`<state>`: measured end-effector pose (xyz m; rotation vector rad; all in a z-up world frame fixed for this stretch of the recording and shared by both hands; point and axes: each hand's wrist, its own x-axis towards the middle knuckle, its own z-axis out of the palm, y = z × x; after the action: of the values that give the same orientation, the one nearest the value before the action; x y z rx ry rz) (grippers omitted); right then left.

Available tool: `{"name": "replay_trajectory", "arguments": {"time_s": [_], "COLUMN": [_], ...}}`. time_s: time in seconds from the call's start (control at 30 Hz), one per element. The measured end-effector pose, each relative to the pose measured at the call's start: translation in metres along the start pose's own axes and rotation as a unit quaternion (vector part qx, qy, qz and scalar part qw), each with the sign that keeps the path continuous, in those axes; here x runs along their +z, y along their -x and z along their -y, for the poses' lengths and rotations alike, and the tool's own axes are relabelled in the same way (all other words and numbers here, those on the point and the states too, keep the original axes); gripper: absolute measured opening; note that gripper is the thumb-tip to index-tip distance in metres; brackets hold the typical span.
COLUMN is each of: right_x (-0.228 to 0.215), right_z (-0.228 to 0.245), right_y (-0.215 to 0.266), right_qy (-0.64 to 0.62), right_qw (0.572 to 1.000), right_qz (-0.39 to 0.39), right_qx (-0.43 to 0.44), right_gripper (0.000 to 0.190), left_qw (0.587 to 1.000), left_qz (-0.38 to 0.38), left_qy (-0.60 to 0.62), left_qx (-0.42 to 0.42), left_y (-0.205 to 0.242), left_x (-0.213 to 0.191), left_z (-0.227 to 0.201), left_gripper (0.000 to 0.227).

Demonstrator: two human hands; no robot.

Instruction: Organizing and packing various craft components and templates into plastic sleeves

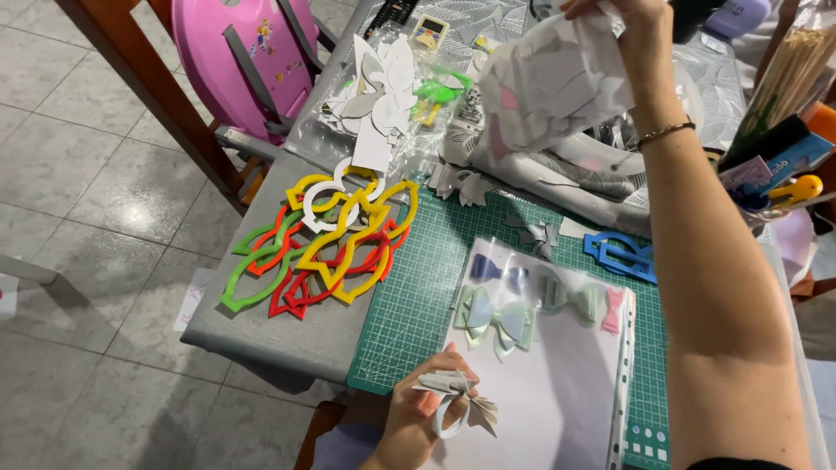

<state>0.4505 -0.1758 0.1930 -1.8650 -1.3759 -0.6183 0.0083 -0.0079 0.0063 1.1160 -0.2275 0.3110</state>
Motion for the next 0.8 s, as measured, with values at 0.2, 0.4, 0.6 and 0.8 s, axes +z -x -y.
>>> {"name": "replay_trajectory", "arguments": {"time_s": [0.2, 0.4, 0.6, 0.8], "right_x": [0.016, 0.006, 0.062, 0.179], "right_z": [-0.009, -0.037, 0.022, 0.036], "right_y": [0.012, 0.026, -0.011, -0.019], "right_qy": [0.146, 0.330, 0.302, 0.028], "right_qw": [0.987, 0.894, 0.932, 0.913], "right_qz": [0.066, 0.293, 0.192, 0.188], "right_qx": [0.013, 0.083, 0.060, 0.361], "right_gripper": [0.023, 0.034, 0.040, 0.044], "left_qw": [1.000, 1.000, 1.000, 1.000], "left_qz": [-0.002, -0.009, -0.007, -0.010], "left_qy": [-0.005, -0.003, 0.024, 0.008], "left_qx": [-0.008, -0.011, -0.008, 0.015], "left_y": [0.000, 0.003, -0.001, 0.000], "left_x": [-0.002, -0.001, 0.000, 0.000], "left_z": [-0.001, 0.003, 0.002, 0.003], "left_gripper": [0.019, 0.012, 0.012, 0.014]}}
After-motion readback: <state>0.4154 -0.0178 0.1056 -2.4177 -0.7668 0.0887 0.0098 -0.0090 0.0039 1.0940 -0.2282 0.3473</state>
